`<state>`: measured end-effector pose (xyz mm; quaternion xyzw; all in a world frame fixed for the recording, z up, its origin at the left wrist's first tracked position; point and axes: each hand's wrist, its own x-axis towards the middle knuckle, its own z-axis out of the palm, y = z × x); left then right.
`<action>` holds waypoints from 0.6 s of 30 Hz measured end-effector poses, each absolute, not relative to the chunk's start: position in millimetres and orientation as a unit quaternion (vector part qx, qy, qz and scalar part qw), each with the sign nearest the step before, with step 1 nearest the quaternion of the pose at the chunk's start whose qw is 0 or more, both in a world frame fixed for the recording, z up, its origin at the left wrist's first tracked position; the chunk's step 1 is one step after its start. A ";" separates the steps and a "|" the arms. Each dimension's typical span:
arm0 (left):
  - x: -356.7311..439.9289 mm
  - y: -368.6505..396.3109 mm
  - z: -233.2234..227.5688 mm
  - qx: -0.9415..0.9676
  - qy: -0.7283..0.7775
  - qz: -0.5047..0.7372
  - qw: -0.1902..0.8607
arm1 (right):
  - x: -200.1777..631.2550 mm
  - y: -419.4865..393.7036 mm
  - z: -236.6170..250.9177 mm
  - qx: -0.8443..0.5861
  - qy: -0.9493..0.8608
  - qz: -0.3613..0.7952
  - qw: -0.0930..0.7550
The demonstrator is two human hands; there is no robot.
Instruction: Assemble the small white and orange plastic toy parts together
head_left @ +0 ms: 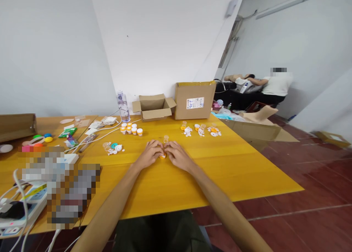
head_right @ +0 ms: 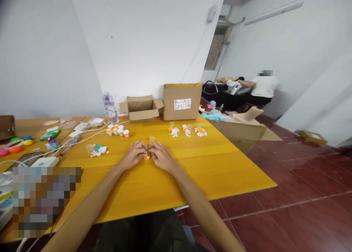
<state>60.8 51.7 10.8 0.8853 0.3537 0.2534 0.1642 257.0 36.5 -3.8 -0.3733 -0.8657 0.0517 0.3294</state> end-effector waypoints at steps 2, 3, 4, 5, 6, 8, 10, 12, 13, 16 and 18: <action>61.1 51.8 11.0 0.886 0.352 0.255 0.163 | 256.5 35.7 -2.9 -0.370 -0.868 0.052 0.327; 61.1 51.9 11.0 0.886 0.352 0.255 0.163 | 256.4 35.3 -2.5 -0.368 -0.869 0.052 0.326; 61.2 51.9 11.0 0.886 0.352 0.256 0.162 | 256.4 35.0 -2.0 -0.367 -0.870 0.052 0.325; 61.2 51.9 11.0 0.886 0.352 0.256 0.161 | 256.4 34.8 -1.6 -0.367 -0.870 0.051 0.325; 61.1 51.8 10.9 0.886 0.351 0.256 0.161 | 256.6 34.6 -1.4 -0.368 -0.870 0.051 0.325; 60.9 51.5 10.5 0.886 0.350 0.257 0.162 | 256.9 34.6 -1.3 -0.372 -0.867 0.051 0.327; 60.5 51.3 10.0 0.886 0.347 0.261 0.162 | 257.0 34.9 -2.2 -0.376 -0.864 0.051 0.330; 60.2 51.4 9.2 0.887 0.341 0.267 0.162 | 256.6 35.7 -4.1 -0.381 -0.861 0.050 0.334; 60.0 51.7 8.8 0.887 0.338 0.271 0.161 | 256.3 36.1 -5.1 -0.383 -0.859 0.048 0.335; 59.4 53.2 7.4 0.887 0.330 0.279 0.160 | 255.0 37.0 -7.7 -0.387 -0.857 0.046 0.337; 59.0 54.1 6.5 0.887 0.329 0.281 0.160 | 254.3 36.8 -8.0 -0.384 -0.859 0.048 0.334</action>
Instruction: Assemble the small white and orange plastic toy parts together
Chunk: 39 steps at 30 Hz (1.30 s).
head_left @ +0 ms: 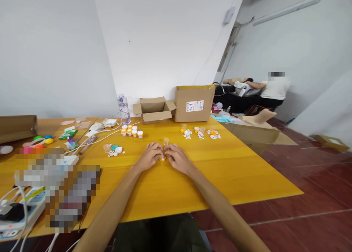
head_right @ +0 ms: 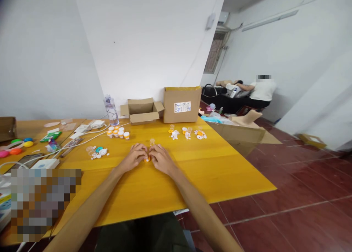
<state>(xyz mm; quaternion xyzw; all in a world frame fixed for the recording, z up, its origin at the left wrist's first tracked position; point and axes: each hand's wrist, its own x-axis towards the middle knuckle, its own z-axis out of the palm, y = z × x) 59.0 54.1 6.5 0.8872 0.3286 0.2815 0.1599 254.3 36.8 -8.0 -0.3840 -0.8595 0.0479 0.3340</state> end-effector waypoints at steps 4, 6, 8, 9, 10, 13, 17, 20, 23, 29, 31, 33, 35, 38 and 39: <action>58.1 55.3 5.1 0.887 0.328 0.284 0.157 | 254.1 35.5 -6.3 -0.374 -0.868 0.053 0.322; 57.8 55.4 4.8 0.887 0.327 0.285 0.156 | 254.5 35.3 -5.8 -0.375 -0.868 0.049 0.320; 57.7 55.5 4.9 0.888 0.326 0.287 0.154 | 255.0 35.6 -6.0 -0.377 -0.868 0.043 0.320; 57.7 55.4 5.0 0.888 0.326 0.287 0.152 | 255.3 35.8 -6.3 -0.377 -0.868 0.040 0.319; 57.6 55.4 5.2 0.887 0.327 0.287 0.151 | 255.5 36.1 -6.6 -0.377 -0.869 0.037 0.320; 57.3 55.8 5.3 0.887 0.331 0.286 0.149 | 255.8 36.5 -7.7 -0.376 -0.868 0.031 0.323; 56.9 57.2 4.3 0.886 0.334 0.285 0.152 | 255.4 36.3 -8.1 -0.382 -0.864 0.027 0.327; 56.6 58.5 3.4 0.885 0.336 0.284 0.153 | 254.8 35.7 -7.7 -0.377 -0.871 0.027 0.315; 56.0 59.4 2.9 0.883 0.340 0.286 0.153 | 254.9 34.9 -6.7 -0.376 -0.875 0.022 0.304; 54.2 60.1 4.1 0.875 0.356 0.295 0.147 | 256.0 30.9 -2.8 -0.369 -0.884 -0.003 0.288; 53.7 60.4 4.3 0.872 0.357 0.301 0.144 | 255.7 29.8 -2.0 -0.358 -0.890 -0.011 0.284; 53.2 61.1 4.0 0.871 0.359 0.305 0.142 | 255.2 29.3 -1.8 -0.354 -0.891 -0.017 0.282; 52.7 61.8 3.4 0.870 0.361 0.305 0.142 | 254.6 29.3 -1.9 -0.362 -0.888 -0.021 0.282; 52.2 62.6 2.8 0.870 0.360 0.303 0.147 | 254.3 29.5 -2.0 -0.375 -0.886 -0.022 0.273; 52.0 62.6 2.8 0.871 0.358 0.303 0.149 | 254.4 29.5 -2.0 -0.376 -0.887 -0.022 0.267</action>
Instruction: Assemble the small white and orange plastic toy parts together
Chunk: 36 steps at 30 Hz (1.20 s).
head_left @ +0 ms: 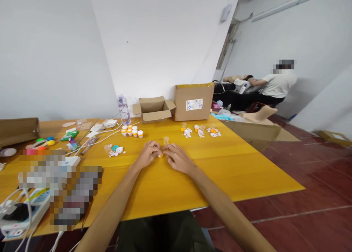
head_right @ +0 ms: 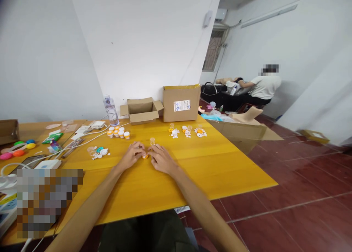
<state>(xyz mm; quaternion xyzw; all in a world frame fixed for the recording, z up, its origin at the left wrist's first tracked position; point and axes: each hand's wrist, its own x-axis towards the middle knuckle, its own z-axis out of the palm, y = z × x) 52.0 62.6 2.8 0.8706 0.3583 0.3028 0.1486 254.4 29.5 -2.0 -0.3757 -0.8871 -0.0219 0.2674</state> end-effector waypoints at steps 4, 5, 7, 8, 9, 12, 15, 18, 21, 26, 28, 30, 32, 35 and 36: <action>51.6 61.9 3.6 0.872 0.356 0.301 0.151 | 255.5 29.4 -2.2 -0.366 -0.894 -0.023 0.256; 51.5 61.8 3.8 0.871 0.357 0.300 0.151 | 255.9 29.5 -2.3 -0.363 -0.896 -0.025 0.256; 51.6 61.7 3.9 0.871 0.359 0.299 0.151 | 256.8 29.7 -2.8 -0.357 -0.898 -0.029 0.256; 51.6 61.8 3.8 0.871 0.359 0.299 0.150 | 257.2 29.9 -3.0 -0.354 -0.899 -0.031 0.255; 51.7 62.0 3.6 0.871 0.360 0.300 0.150 | 257.5 30.0 -3.2 -0.350 -0.901 -0.033 0.255; 51.8 62.7 2.9 0.871 0.359 0.302 0.149 | 257.9 29.9 -3.5 -0.332 -0.907 -0.036 0.256; 51.8 63.1 2.6 0.868 0.360 0.305 0.152 | 257.0 29.0 -3.1 -0.313 -0.911 -0.036 0.265; 51.9 63.2 2.4 0.868 0.360 0.306 0.155 | 255.7 27.9 -2.3 -0.310 -0.907 -0.035 0.284; 52.4 63.8 1.9 0.869 0.355 0.307 0.157 | 254.8 27.5 -1.6 -0.334 -0.895 -0.028 0.294; 53.0 65.0 0.5 0.869 0.344 0.312 0.169 | 253.8 27.5 -1.2 -0.357 -0.886 -0.008 0.295; 53.3 65.0 -0.1 0.869 0.340 0.312 0.176 | 253.2 27.7 -1.4 -0.361 -0.882 0.006 0.303; 53.6 65.0 -0.9 0.869 0.336 0.312 0.183 | 252.6 28.2 -1.8 -0.369 -0.875 0.029 0.314; 54.2 64.9 -1.6 0.870 0.334 0.313 0.186 | 252.1 28.6 -2.6 -0.378 -0.867 0.058 0.320; 55.3 64.8 -2.0 0.872 0.328 0.310 0.187 | 251.3 28.8 -4.3 -0.392 -0.857 0.096 0.321; 55.7 64.7 -2.0 0.874 0.326 0.309 0.187 | 250.9 28.8 -5.1 -0.395 -0.854 0.106 0.321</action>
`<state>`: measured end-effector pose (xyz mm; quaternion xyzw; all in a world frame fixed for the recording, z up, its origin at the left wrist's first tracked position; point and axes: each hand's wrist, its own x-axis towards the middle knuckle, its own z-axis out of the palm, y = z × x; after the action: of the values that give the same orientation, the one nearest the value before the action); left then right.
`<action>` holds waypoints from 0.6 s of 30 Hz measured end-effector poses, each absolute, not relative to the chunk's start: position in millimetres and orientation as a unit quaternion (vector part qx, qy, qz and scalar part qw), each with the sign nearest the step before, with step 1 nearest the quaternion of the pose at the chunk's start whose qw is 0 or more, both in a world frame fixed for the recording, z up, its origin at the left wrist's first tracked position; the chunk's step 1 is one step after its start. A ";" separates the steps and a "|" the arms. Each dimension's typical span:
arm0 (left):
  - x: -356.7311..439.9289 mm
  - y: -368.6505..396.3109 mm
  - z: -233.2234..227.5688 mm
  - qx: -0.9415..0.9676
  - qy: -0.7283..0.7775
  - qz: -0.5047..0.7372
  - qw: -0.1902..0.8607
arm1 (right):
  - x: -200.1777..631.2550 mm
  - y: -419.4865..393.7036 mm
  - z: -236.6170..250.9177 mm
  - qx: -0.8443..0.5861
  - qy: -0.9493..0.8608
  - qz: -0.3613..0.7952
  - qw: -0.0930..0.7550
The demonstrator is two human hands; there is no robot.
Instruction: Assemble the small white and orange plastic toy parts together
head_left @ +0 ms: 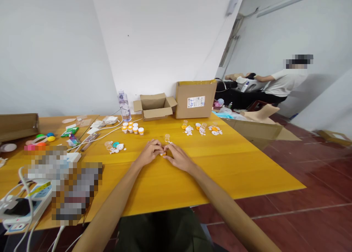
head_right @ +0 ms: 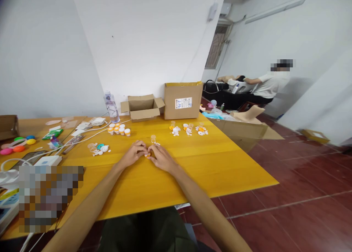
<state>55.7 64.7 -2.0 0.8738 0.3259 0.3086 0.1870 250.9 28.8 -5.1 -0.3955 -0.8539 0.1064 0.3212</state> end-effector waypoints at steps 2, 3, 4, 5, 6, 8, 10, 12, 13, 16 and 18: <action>56.3 64.2 -1.7 0.877 0.321 0.306 0.186 | 250.0 29.1 -6.7 -0.398 -0.850 0.125 0.322; 56.5 64.0 -1.4 0.878 0.319 0.305 0.185 | 249.6 29.3 -7.4 -0.399 -0.848 0.131 0.322; 56.6 63.8 -1.0 0.879 0.317 0.305 0.185 | 249.2 29.6 -8.2 -0.401 -0.847 0.135 0.322; 56.6 63.6 -0.6 0.879 0.316 0.304 0.185 | 248.9 29.9 -8.9 -0.403 -0.846 0.136 0.322; 56.6 63.4 -0.1 0.880 0.316 0.302 0.186 | 248.7 30.2 -9.5 -0.405 -0.845 0.135 0.323; 56.4 63.2 0.8 0.880 0.317 0.300 0.188 | 248.6 30.9 -10.4 -0.408 -0.843 0.130 0.325; 56.5 62.9 1.6 0.879 0.318 0.299 0.189 | 248.6 31.3 -11.0 -0.409 -0.842 0.125 0.329; 56.9 62.5 2.2 0.880 0.319 0.298 0.189 | 248.4 31.5 -11.4 -0.409 -0.842 0.119 0.332; 57.1 62.2 2.4 0.880 0.318 0.298 0.189 | 248.3 31.4 -11.5 -0.410 -0.841 0.116 0.332; 57.9 61.0 2.9 0.881 0.317 0.298 0.187 | 247.7 31.2 -11.7 -0.413 -0.840 0.109 0.335; 58.3 60.1 3.2 0.880 0.319 0.299 0.184 | 247.3 30.9 -11.5 -0.416 -0.838 0.109 0.335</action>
<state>58.3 60.1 3.2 0.8804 0.3190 0.2989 0.1838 247.3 30.9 -11.5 -0.4157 -0.8384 0.1086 0.3354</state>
